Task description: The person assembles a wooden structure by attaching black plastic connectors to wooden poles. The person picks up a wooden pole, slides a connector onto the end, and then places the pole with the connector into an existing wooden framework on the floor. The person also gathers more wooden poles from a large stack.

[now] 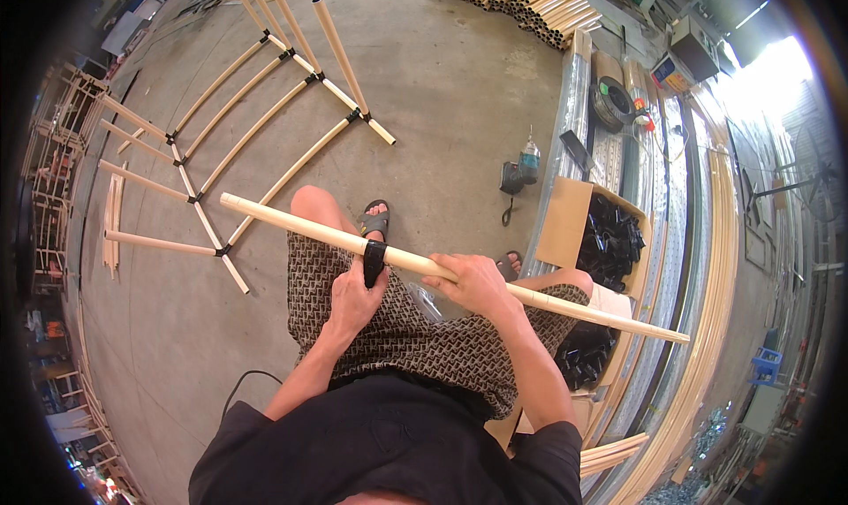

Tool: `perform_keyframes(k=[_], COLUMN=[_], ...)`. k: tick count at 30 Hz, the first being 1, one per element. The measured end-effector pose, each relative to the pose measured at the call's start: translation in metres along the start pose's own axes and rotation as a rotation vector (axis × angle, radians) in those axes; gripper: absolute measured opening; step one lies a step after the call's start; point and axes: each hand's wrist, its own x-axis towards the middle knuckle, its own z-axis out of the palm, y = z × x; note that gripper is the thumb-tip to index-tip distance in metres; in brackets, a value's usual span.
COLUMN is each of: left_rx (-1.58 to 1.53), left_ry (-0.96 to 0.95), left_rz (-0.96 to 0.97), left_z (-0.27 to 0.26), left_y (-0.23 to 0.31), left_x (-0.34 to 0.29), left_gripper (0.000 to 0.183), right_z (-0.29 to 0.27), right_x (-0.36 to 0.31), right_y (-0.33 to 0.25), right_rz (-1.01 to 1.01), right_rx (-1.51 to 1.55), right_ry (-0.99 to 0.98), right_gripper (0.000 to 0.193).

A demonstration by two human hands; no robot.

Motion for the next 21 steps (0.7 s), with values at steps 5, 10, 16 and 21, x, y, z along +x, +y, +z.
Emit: perform_keyframes(k=[5,10,16,21], left_rx=[0.025,0.078,0.133,0.119], left_ry=[0.012,0.035,0.035,0.026], left_rz=[-0.078,-0.051,-0.017,-0.038], left_z=[0.000,0.003,0.000,0.001], left_y=[0.004,-0.003,0.003,0.000], left_x=[0.002,0.000,0.002,0.003], left_gripper=[0.044,0.054,0.056,0.052], right_z=[0.003,0.004,0.005,0.010], right_x=[-0.001,0.000,0.001,-0.003], right_y=[0.001,0.001,0.006,0.004], right_rz=[-0.006,-0.002,-0.022,-0.006], right_rx=[-0.001,-0.016,-0.021,-0.067], right_ry=[0.020,0.003,0.013,0.045], right_gripper=[0.042,0.039,0.040,0.040])
